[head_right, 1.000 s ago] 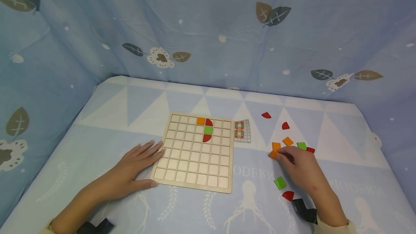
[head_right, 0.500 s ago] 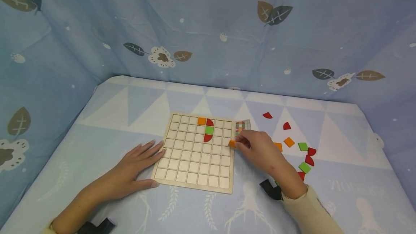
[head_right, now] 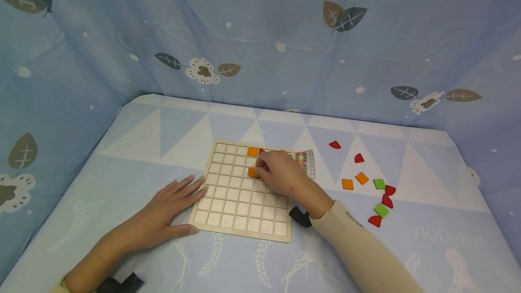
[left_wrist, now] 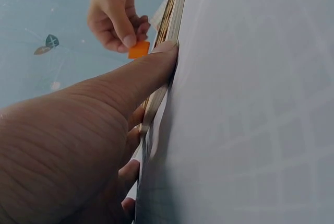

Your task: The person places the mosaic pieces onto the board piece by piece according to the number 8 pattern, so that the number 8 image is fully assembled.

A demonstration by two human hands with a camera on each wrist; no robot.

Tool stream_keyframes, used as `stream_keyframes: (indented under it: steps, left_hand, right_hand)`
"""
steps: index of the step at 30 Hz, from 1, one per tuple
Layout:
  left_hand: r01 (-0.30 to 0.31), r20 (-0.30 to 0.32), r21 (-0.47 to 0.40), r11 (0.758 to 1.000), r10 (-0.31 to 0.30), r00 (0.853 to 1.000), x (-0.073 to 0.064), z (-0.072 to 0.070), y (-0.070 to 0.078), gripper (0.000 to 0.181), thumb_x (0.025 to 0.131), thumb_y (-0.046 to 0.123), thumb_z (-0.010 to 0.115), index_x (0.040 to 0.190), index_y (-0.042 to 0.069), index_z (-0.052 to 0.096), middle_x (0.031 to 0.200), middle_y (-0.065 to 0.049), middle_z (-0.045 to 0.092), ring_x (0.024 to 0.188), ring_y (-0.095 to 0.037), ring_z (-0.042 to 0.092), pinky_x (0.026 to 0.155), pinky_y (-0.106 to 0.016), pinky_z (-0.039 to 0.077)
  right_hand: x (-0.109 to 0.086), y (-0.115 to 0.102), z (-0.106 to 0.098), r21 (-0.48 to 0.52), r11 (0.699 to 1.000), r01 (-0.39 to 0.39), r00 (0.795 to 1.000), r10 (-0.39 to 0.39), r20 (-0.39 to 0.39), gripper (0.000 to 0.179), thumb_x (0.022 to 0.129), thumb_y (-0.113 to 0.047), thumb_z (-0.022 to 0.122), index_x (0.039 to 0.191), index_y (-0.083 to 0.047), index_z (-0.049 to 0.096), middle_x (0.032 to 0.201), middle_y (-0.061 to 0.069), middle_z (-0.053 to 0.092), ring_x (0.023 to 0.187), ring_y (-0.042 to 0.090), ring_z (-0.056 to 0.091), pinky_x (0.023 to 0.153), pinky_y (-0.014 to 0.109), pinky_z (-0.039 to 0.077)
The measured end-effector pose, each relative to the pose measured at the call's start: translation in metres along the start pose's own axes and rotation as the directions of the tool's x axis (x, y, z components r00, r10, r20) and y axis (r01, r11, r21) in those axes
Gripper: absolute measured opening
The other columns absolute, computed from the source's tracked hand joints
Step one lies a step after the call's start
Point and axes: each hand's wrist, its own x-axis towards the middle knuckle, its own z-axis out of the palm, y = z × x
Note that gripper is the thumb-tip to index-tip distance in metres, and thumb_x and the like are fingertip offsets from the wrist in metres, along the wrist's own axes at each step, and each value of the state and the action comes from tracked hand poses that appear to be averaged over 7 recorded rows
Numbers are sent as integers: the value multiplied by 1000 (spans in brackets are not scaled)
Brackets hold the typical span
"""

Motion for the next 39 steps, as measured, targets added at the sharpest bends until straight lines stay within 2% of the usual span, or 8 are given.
stream_keyframes:
  steps: [11, 17, 22, 29, 35, 39]
  left_hand:
    - [9, 1, -2, 1000, -9, 1000, 0, 0, 1, 87, 93, 55, 74, 164, 18, 38, 173, 4, 21, 160, -30, 14, 124, -60, 11]
    - [0, -3, 8, 1000, 0, 1000, 0, 0, 0, 87, 93, 56, 73, 164, 19, 38, 173, 3, 21, 160, -31, 14, 124, -61, 12]
    - [-1, -3, 8, 1000, 1, 1000, 0, 0, 0, 87, 94, 56, 73, 164, 19, 37, 173, 3, 21, 160, -31, 14, 124, -61, 11]
    - [-11, -6, 12, 1000, 11, 1000, 0, 0, -1, 87, 94, 57, 72, 164, 18, 38, 173, 3, 22, 159, -32, 15, 124, -61, 12]
    - [-20, -10, 6, 1000, 20, 1000, 0, 0, -2, 87, 94, 56, 73, 164, 18, 38, 173, 3, 22, 159, -32, 15, 124, -62, 12]
    - [-21, -11, 3, 1000, 21, 1000, 0, 1, -2, 87, 94, 57, 72, 164, 18, 38, 173, 3, 22, 159, -32, 14, 124, -62, 12]
  right_hand:
    - [13, 0, 14, 24, 1000, -11, 1000, 11, 6, 8, 103, -17, 69, 98, -11, 71, 78, -6, 63, 68, 12, 55, 67, 34, 50]
    - [14, 0, 18, 18, 999, -28, 999, 28, -15, 7, 100, -17, 73, 102, -10, 72, 80, -4, 63, 71, 12, 56, 69, 33, 52]
    - [14, 1, 21, -13, 1000, -12, 1000, 12, -20, 10, 100, -15, 72, 109, -12, 76, 89, -4, 68, 77, 11, 58, 73, 34, 53]
    - [11, -3, 23, -67, 998, 21, 999, -24, -40, 11, 99, -10, 72, 109, -9, 78, 101, 2, 72, 87, 15, 64, 80, 35, 56]
    - [9, -4, 25, -79, 996, 34, 998, -38, -54, 10, 98, -9, 74, 107, -8, 79, 100, 3, 71, 91, 17, 66, 82, 35, 57]
    - [6, -5, 24, -71, 997, 33, 998, -36, -45, 9, 99, -9, 73, 107, -8, 76, 100, 2, 69, 87, 15, 62, 79, 34, 56]
